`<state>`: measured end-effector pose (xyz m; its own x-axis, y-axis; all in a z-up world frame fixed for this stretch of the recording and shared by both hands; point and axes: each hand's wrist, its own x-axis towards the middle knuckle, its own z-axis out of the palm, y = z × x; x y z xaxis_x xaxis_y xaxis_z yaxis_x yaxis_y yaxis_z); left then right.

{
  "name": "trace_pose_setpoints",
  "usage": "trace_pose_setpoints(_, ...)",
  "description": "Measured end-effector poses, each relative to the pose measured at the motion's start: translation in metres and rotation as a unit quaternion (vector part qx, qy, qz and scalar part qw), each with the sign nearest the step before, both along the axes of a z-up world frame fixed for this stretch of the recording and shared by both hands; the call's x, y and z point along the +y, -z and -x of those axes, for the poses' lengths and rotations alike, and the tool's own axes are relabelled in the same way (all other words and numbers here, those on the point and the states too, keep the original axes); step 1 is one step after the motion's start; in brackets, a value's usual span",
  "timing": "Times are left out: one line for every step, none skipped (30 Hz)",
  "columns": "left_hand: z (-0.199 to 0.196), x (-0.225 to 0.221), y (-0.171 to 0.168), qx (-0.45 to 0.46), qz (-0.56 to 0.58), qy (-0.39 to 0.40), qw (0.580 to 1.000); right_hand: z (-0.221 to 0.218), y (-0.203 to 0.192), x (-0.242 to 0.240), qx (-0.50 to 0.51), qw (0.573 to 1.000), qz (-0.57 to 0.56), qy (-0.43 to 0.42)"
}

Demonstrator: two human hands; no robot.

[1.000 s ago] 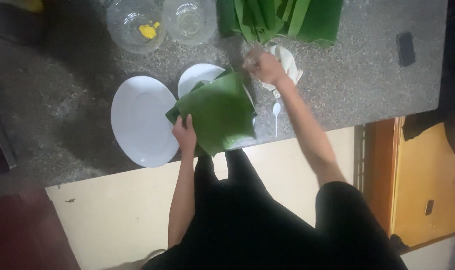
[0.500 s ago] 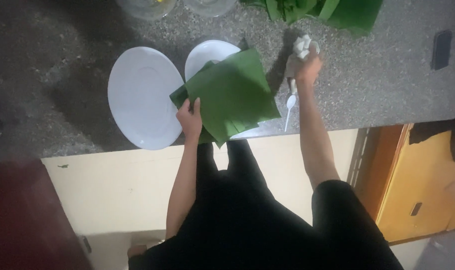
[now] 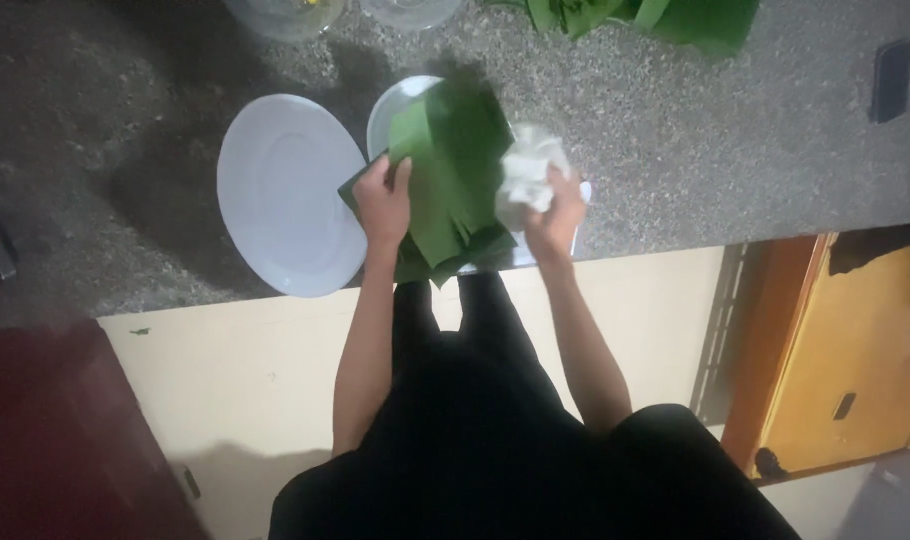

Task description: Wiping and cleaning individual banana leaves with a cloth and stacking them on a plate.

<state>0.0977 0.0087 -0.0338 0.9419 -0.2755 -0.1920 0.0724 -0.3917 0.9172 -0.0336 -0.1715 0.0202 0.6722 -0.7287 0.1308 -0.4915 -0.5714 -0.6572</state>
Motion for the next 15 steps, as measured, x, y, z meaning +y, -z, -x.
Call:
trace_pose_setpoints(0.001, 0.005, 0.003, 0.026, -0.002, 0.002, 1.0, 0.005, 0.007, 0.005, 0.042, 0.998, -0.039, -0.023)
trace_pose_setpoints(0.001, 0.012, -0.003, 0.028, -0.003, 0.0, 1.0, 0.004, 0.003, 0.009, 0.045, 0.998, -0.04, -0.024)
trace_pose_setpoints(0.001, 0.019, -0.008, 0.039, -0.011, 0.016, 0.999, 0.003, -0.002, 0.014, 0.031, 0.998, -0.051, -0.023)
trace_pose_setpoints(0.001, 0.027, -0.014, 0.049, -0.019, 0.032, 0.998, 0.001, -0.006, 0.019, 0.017, 0.998, -0.062, -0.022)
trace_pose_setpoints(0.0, 0.036, -0.012, 0.048, -0.019, 0.032, 0.998, 0.006, -0.001, 0.019, 0.016, 0.998, -0.063, -0.022)
trace_pose_setpoints(-0.001, 0.045, -0.01, 0.068, -0.045, 0.082, 0.993, 0.01, 0.005, 0.019, 0.029, 0.994, -0.103, -0.033)
trace_pose_setpoints(0.0, 0.054, -0.009, 0.088, -0.071, 0.133, 0.985, 0.015, 0.009, 0.02, 0.043, 0.988, -0.144, -0.043)
trace_pose_setpoints(-0.008, 0.051, -0.023, 0.088, -0.071, 0.134, 0.984, 0.016, 0.01, 0.017, 0.044, 0.988, -0.144, -0.042)
trace_pose_setpoints(-0.014, 0.049, -0.037, 0.124, -0.088, 0.174, 0.973, 0.016, 0.01, 0.014, 0.079, 0.98, -0.174, -0.053)
trace_pose_setpoints(-0.021, 0.047, -0.051, 0.159, -0.104, 0.214, 0.958, 0.017, 0.011, 0.012, 0.114, 0.97, -0.203, -0.064)
trace_pose_setpoints(-0.03, 0.043, -0.057, 0.159, -0.105, 0.212, 0.959, 0.005, -0.01, 0.013, 0.114, 0.97, -0.204, -0.066)
trace_pose_setpoints(-0.04, 0.038, -0.064, 0.154, -0.148, 0.281, 0.936, -0.007, -0.031, 0.014, 0.166, 0.948, -0.255, -0.096)
trace_pose_setpoints(-0.049, 0.032, -0.07, 0.149, -0.19, 0.349, 0.906, -0.019, -0.051, 0.015, 0.216, 0.92, -0.303, -0.126)
trace_pose_setpoints(-0.056, 0.026, -0.076, 0.149, -0.189, 0.348, 0.906, -0.027, -0.057, 0.009, 0.217, 0.92, -0.302, -0.127)
trace_pose_setpoints(-0.062, 0.021, -0.082, 0.074, -0.182, 0.383, 0.902, -0.033, -0.062, 0.004, 0.209, 0.895, -0.34, -0.2)
